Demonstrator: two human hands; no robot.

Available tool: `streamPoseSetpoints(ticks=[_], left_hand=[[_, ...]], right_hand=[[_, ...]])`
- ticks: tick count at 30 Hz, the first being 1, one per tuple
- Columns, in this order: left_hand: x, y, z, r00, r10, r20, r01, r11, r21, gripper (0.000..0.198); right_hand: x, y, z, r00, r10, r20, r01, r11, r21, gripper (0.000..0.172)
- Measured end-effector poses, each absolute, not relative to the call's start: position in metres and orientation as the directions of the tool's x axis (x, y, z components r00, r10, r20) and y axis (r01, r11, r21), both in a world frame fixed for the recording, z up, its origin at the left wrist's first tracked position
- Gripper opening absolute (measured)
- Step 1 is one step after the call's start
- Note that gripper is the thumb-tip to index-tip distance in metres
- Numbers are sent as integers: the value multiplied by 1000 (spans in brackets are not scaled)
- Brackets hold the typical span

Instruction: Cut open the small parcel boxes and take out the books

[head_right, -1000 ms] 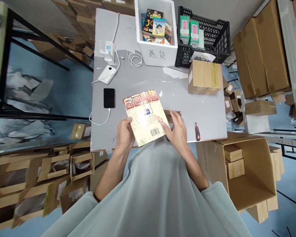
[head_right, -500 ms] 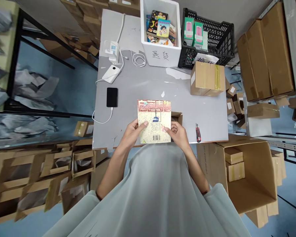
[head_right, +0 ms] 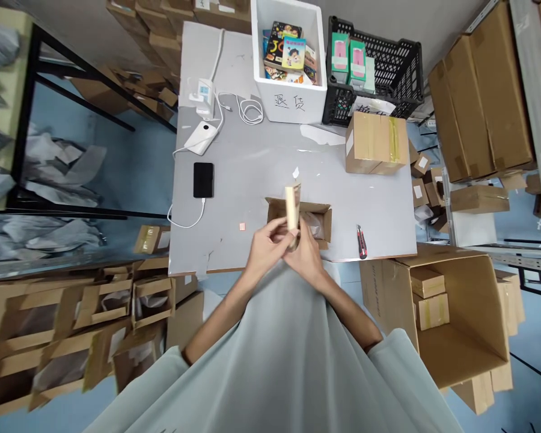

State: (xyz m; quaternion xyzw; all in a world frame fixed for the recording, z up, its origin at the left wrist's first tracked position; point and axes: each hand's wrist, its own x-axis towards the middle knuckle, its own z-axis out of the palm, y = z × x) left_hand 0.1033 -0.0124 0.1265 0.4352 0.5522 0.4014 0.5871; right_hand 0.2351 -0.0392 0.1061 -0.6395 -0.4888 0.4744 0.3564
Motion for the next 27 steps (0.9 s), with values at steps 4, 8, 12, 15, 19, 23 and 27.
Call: streamPoseSetpoints(ticks=[4, 8, 12, 15, 19, 23, 27], left_hand=[[105, -17, 132, 217, 938, -271, 69, 262, 963, 51], [89, -8, 123, 68, 984, -166, 128, 156, 979, 54], [63, -1, 112, 20, 966, -258, 99, 255, 962, 76], [55, -6, 107, 286, 851, -440, -28, 467, 884, 77], [65, -18, 103, 321, 766, -557, -150, 621, 769, 71], [77, -22, 103, 224, 768, -600, -223, 640, 736, 71], [78, -21, 101, 163, 783, -600, -252, 621, 742, 70]], right_hand=[[246, -29, 98, 149, 908, -391, -63, -385, -921, 63], [266, -33, 107, 133, 866, -482, -214, -449, -867, 66], [279, -45, 125, 69, 851, -521, -287, -483, -827, 61], [284, -49, 130, 26, 833, -553, -358, -509, -783, 59], [285, -49, 129, -13, 828, -560, -375, -523, -765, 56], [282, -47, 125, -25, 839, -544, -338, -519, -785, 56], [280, -38, 109, 38, 872, -489, -192, -474, -860, 64]])
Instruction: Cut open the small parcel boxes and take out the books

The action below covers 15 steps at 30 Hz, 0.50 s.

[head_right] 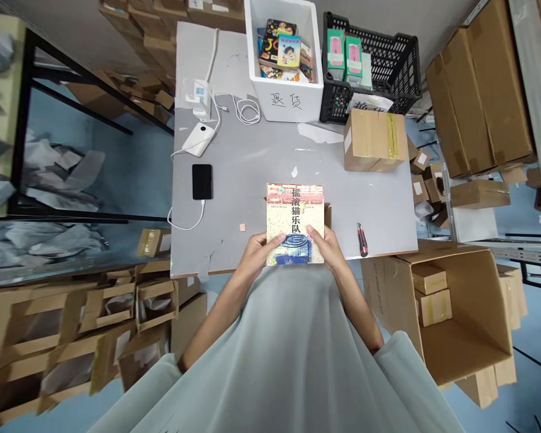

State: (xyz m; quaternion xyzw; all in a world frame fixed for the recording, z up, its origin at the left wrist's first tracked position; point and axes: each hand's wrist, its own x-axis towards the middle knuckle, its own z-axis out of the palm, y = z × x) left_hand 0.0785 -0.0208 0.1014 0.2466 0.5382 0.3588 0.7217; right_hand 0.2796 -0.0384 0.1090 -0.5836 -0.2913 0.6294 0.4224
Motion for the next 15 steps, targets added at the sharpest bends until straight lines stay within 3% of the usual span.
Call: streamPoseSetpoints(ticks=[4, 7, 9, 11, 13, 15], left_hand=[[77, -19, 94, 55, 786, -616, -226, 611, 759, 74], [76, -20, 89, -17, 854, -520, -138, 513, 847, 69], [77, -22, 88, -64, 924, -377, -16, 377, 926, 55], [81, -27, 90, -80, 972, -222, 157, 232, 960, 39], [88, -36, 93, -47, 994, -96, 323, 106, 941, 27], [95, -45, 98, 32, 1000, 3, 440, -16, 898, 29]], right_hand=[[277, -33, 96, 257, 922, -290, 61, -315, -947, 86], [271, -37, 99, 246, 951, -186, 219, -242, -945, 75], [262, -42, 104, 130, 967, -217, 209, -241, -948, 67], [250, -45, 109, 64, 965, -255, 161, -263, -951, 70], [237, -46, 111, 85, 960, -265, 121, -274, -954, 80], [229, -44, 109, 154, 955, -253, 97, -270, -958, 82]])
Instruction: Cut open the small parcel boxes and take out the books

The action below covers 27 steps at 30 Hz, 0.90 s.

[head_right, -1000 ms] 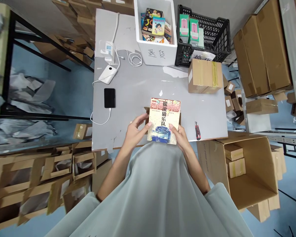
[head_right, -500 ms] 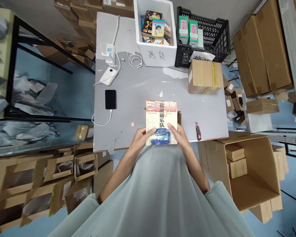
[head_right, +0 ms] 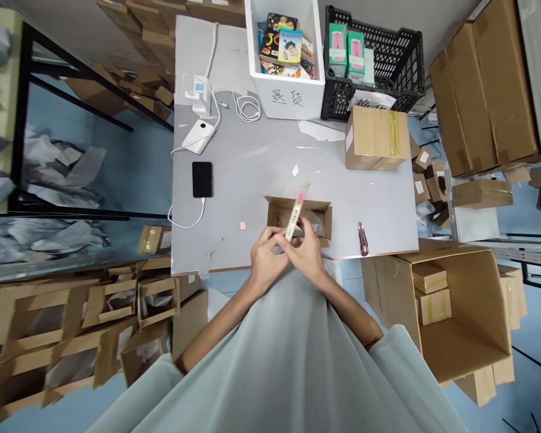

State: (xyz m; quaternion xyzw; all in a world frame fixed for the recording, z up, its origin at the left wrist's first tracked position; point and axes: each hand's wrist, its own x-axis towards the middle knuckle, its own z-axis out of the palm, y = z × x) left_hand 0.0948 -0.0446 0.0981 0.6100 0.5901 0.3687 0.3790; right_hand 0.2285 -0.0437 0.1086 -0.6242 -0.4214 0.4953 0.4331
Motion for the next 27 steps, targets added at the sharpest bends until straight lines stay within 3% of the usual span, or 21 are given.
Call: streamPoseSetpoints(ticks=[3, 6, 8, 11, 14, 16, 18, 27], left_hand=[[101, -52, 104, 211, 974, 77, 493, -174, 853, 58], [94, -45, 105, 285, 956, 69, 438, -194, 878, 59], [83, -33, 103, 173, 984, 41, 421, -112, 900, 56], [63, -13, 98, -12, 997, -72, 318, 73, 945, 71], [49, -1, 100, 130, 946, -297, 81, 288, 954, 82], [47, 0, 106, 287, 877, -386, -13, 406, 914, 80], [50, -2, 112, 332, 850, -409, -56, 451, 891, 75], [60, -16, 121, 194, 879, -436, -143, 465, 874, 61]], right_hand=[[232, -36, 103, 270, 938, -216, 71, -243, -967, 61], [249, -30, 104, 265, 940, -213, 33, -230, -973, 52], [262, -30, 111, 222, 945, -240, 11, -248, -969, 49], [276, -37, 128, 164, 943, -288, -35, -286, -957, 46], [282, -41, 141, 107, 933, -345, -120, -332, -936, 48], [283, -40, 144, 86, 925, -369, -164, -352, -922, 49], [282, -38, 142, 84, 923, -377, -172, -359, -917, 50], [282, -36, 122, 74, 921, -383, -50, -380, -924, 53]])
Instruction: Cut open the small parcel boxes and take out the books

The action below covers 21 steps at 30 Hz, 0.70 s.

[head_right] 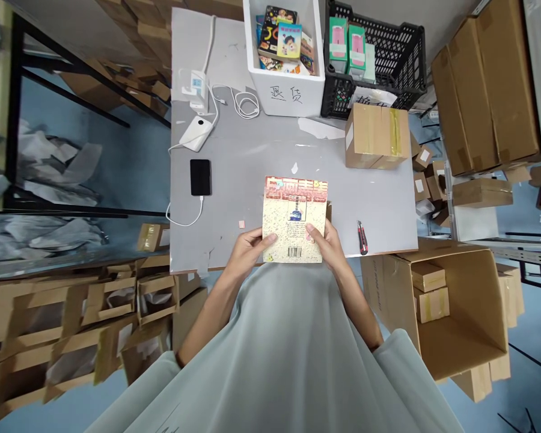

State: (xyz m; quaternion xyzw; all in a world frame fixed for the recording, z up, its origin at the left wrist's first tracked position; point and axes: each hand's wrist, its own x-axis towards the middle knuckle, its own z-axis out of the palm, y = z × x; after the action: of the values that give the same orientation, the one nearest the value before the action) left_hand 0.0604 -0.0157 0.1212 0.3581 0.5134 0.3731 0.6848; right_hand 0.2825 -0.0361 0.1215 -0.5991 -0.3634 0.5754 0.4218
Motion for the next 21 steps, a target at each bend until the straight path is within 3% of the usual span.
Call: streamPoseSetpoints(ticks=[6, 11, 15, 18, 21], left_hand=[[58, -16, 116, 32, 954, -299, 96, 295, 951, 57], [65, -21, 114, 14, 973, -229, 216, 221, 951, 49], [79, -36, 122, 84, 989, -118, 337, 84, 938, 33], [92, -50, 130, 172, 985, -29, 471, -57, 880, 24], [97, -56, 137, 305, 952, 20, 506, -180, 844, 39]], right_hand=[[277, -35, 107, 148, 951, -273, 243, -303, -922, 83], [255, -43, 116, 9, 934, -358, 196, -352, -915, 82], [241, -44, 122, 16, 945, -325, 196, -322, -926, 77], [242, -41, 118, 77, 951, -300, 141, -308, -941, 64], [253, -37, 114, 149, 944, -295, 96, -311, -946, 58]])
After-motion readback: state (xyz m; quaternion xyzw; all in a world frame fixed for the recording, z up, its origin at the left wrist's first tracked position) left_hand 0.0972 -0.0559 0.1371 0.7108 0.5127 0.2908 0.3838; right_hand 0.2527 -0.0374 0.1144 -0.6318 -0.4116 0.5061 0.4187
